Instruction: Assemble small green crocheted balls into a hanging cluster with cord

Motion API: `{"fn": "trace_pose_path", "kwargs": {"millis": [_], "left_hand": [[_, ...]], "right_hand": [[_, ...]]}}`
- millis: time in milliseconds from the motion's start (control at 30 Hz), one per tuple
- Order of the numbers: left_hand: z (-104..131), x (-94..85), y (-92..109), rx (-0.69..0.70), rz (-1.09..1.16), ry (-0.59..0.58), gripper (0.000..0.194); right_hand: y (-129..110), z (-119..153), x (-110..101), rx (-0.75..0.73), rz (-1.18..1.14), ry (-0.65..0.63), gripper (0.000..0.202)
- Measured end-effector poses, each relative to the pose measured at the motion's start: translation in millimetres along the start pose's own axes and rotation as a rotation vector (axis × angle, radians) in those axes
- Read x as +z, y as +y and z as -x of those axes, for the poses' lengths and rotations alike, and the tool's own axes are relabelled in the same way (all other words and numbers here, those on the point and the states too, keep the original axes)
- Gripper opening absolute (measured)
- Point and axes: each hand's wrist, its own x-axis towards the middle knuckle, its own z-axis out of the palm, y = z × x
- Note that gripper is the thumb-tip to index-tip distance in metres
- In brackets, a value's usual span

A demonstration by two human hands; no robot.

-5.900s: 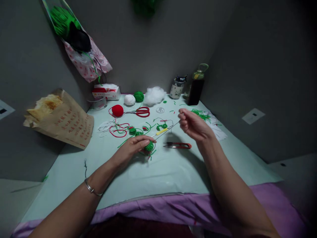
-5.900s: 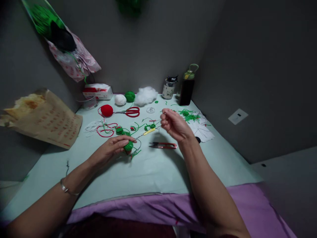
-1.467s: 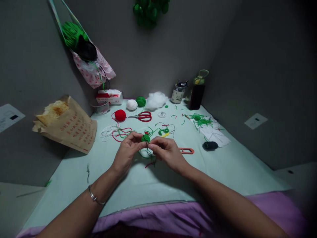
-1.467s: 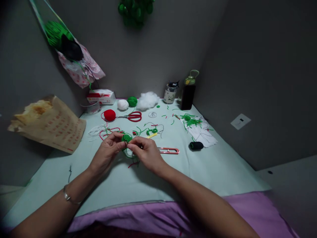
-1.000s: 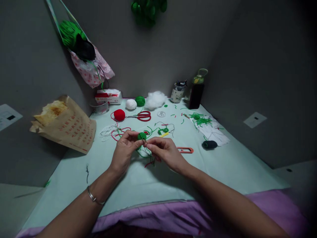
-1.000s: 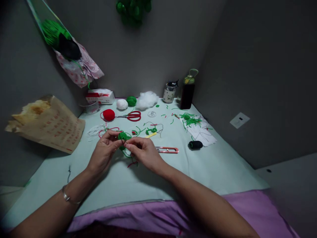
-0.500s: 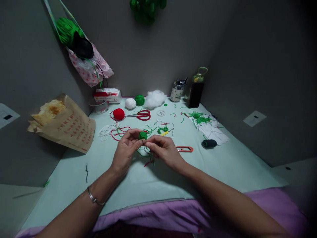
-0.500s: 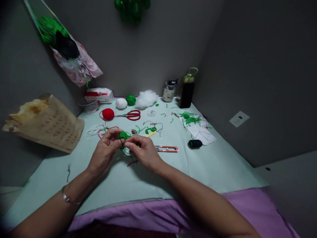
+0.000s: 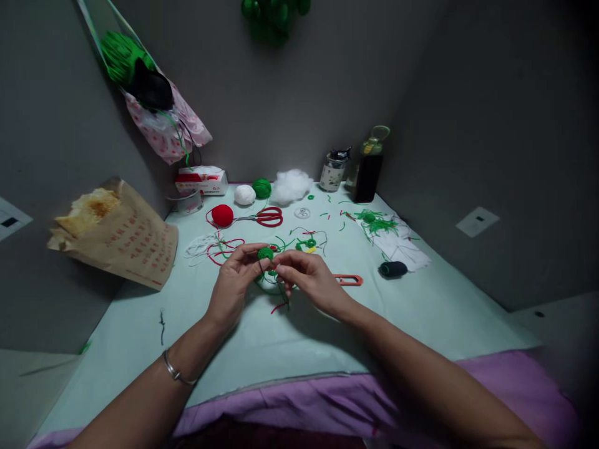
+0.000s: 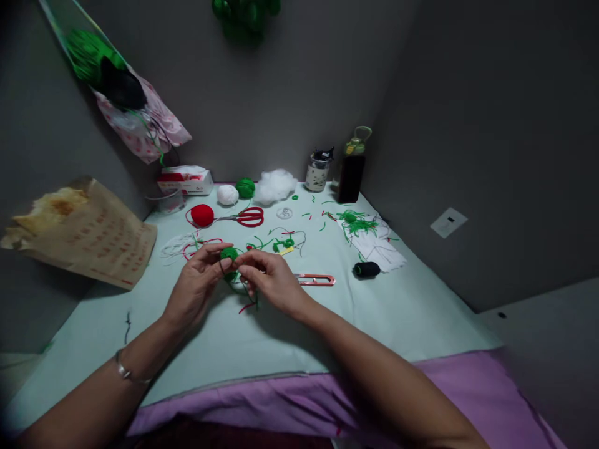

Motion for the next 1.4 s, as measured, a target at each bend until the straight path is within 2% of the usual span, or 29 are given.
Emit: {"fn": "trace_pose_path", "kwargs": {"millis": [100,200,300,400,467,600,767,867,1000,1067,1133,1200,1300,1400], "left_hand": [[-1,-1.4,0,0.021,-0.071,0.005,0.028],[0,-1.3,-2,0.029,-0.151,-0.045,0.026],[0,-0.4,-4,0.005,-0.183,-0.079,0.026],[0,1.7,-4,-0.036,-0.196,-0.085,0.03],[0,3.1,-3,-0.054,-0.185,-0.09,0.029],[1,3.3,-3,-0.096,-0.172,-0.151,0.023],[0,1.0,-3,-0.117,-0.14,-0.185,0.023],[0,1.4,0,-0.111,-0.156,-0.213,0.021],[1,1.5,7,-0.136,-0.189,-0.241,0.019],[1,0.3,10,-0.171,-0.176,-0.264,0.019],[0,-1.5,13,-0.201,-0.165,-0.297,0.02],[0,-3.0,15,-0.217,-0.17,-0.323,0.021],[-1,-3.6,18,-0.211,-0.188,-0.333,0.02],[0,-2.4,19,-0.193,-0.229,-0.338,0.019]], "right_hand": [[1,1,-1,0.017,-0.059,-0.005,0.018],[2,0,-3,0.028,-0.094,0.008,0.02],[0,-2,-10,-0.031,0.129,0.026,0.01],[-3,-2,-17,-0.21,0.449,0.129,0.01],[-5,-2,-19,-0.277,0.528,0.139,0.009],[-7,-2,-19,-0.215,0.493,0.102,0.01],[-6,-5,-21,-0.161,0.396,0.04,0.01],[-11,-8,-29,-0.131,0.212,0.129,0.01],[-27,-13,-54,-0.091,-0.262,0.349,0.017],[-36,-13,-72,0.015,-0.372,0.346,0.024],[-43,-10,-93,0.063,-0.355,0.314,0.025],[-49,-5,-117,-0.005,-0.27,0.338,0.027],[-52,4,-157,-0.16,-0.204,0.532,0.044],[-50,8,-186,-0.188,-0.222,0.621,0.053]]}}
